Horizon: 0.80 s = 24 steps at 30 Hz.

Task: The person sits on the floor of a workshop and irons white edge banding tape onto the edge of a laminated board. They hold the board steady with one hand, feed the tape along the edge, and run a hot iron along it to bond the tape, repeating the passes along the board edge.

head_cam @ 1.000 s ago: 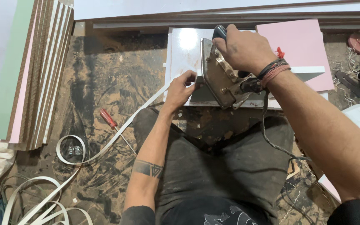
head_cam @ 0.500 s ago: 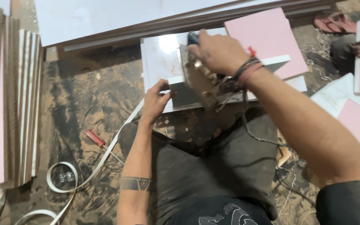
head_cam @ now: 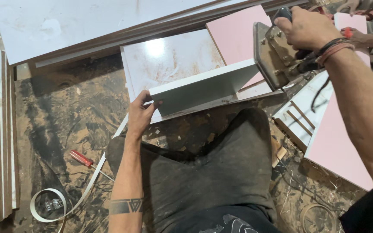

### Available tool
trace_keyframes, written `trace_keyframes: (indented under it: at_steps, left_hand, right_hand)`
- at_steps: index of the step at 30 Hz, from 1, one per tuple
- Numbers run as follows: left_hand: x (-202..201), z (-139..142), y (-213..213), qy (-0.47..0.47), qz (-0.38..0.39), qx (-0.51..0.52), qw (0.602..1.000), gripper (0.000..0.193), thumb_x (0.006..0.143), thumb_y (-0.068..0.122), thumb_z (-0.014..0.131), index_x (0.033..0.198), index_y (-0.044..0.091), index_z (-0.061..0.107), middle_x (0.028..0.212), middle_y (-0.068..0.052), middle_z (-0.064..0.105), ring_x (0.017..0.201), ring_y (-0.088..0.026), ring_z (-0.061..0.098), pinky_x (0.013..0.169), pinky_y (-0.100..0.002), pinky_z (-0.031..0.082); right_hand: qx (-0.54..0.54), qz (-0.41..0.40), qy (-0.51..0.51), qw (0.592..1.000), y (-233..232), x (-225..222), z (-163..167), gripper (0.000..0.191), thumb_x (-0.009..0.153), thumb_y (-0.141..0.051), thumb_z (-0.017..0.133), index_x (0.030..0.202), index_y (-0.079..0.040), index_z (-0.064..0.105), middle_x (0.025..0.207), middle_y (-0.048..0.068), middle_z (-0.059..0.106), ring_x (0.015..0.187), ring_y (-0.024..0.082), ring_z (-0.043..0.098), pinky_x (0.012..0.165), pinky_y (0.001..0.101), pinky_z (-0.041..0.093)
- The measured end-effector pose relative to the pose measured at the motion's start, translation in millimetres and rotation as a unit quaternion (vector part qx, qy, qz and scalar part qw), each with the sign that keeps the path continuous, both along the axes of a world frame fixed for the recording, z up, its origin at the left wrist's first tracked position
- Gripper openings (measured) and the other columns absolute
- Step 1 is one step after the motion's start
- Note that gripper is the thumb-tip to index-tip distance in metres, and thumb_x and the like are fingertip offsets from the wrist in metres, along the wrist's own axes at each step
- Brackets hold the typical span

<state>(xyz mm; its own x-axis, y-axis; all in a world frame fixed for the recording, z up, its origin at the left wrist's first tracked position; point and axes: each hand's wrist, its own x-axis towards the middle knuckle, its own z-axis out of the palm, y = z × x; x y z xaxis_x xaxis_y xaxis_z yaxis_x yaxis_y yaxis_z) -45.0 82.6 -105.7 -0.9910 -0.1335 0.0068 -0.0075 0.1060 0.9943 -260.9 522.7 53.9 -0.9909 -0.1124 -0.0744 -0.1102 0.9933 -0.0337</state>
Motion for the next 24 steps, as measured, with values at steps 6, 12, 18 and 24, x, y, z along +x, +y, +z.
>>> trace_keyframes:
  at_steps: [6,12,18,24]
  left_hand:
    - [-2.3,-6.4,0.2,0.017,-0.003,0.006,1.000,0.018,0.094,0.004,0.073,0.110,-0.001,0.067,0.101,-0.008,0.076,0.095,-0.012,0.071,0.086,-0.029,0.062]
    - [-1.5,-20.8,-4.7,0.023,0.003,0.003,1.000,0.019,0.094,0.004,0.074,0.112,0.000,0.068,0.100,-0.007,0.075,0.093,-0.010,0.069,0.085,-0.029,0.061]
    - [-0.5,-26.6,-8.1,0.026,0.026,-0.059,0.998,0.028,0.087,0.002,0.071,0.115,0.001,0.069,0.102,-0.005,0.076,0.089,-0.010,0.069,0.075,-0.030,0.058]
    - [-4.0,-22.3,-7.8,-0.037,0.020,-0.062,0.997,0.020,0.095,0.005,0.074,0.109,-0.004,0.062,0.100,-0.011,0.073,0.086,-0.014,0.066,0.069,-0.031,0.055]
  right_hand:
    - [-0.028,0.056,-0.062,0.996,-83.3,24.2,7.8,0.053,0.106,-0.049,0.049,0.121,0.001,0.061,0.103,0.033,0.067,0.097,0.052,0.066,0.088,0.0577,0.050]
    - [-0.088,0.259,-0.035,0.961,-227.0,69.4,-3.0,0.054,0.107,-0.051,0.048,0.115,0.002,0.059,0.090,0.025,0.072,0.087,0.046,0.070,0.078,0.0560,0.053]
    - [-0.123,0.286,-0.012,0.950,-313.3,108.2,5.8,0.051,0.101,-0.050,0.053,0.108,-0.001,0.061,0.083,0.020,0.073,0.078,0.041,0.072,0.069,0.0533,0.056]
    - [-0.108,0.255,-0.031,0.960,-267.8,84.2,2.7,0.051,0.103,-0.051,0.051,0.111,-0.001,0.061,0.084,0.020,0.073,0.081,0.041,0.072,0.071,0.0532,0.056]
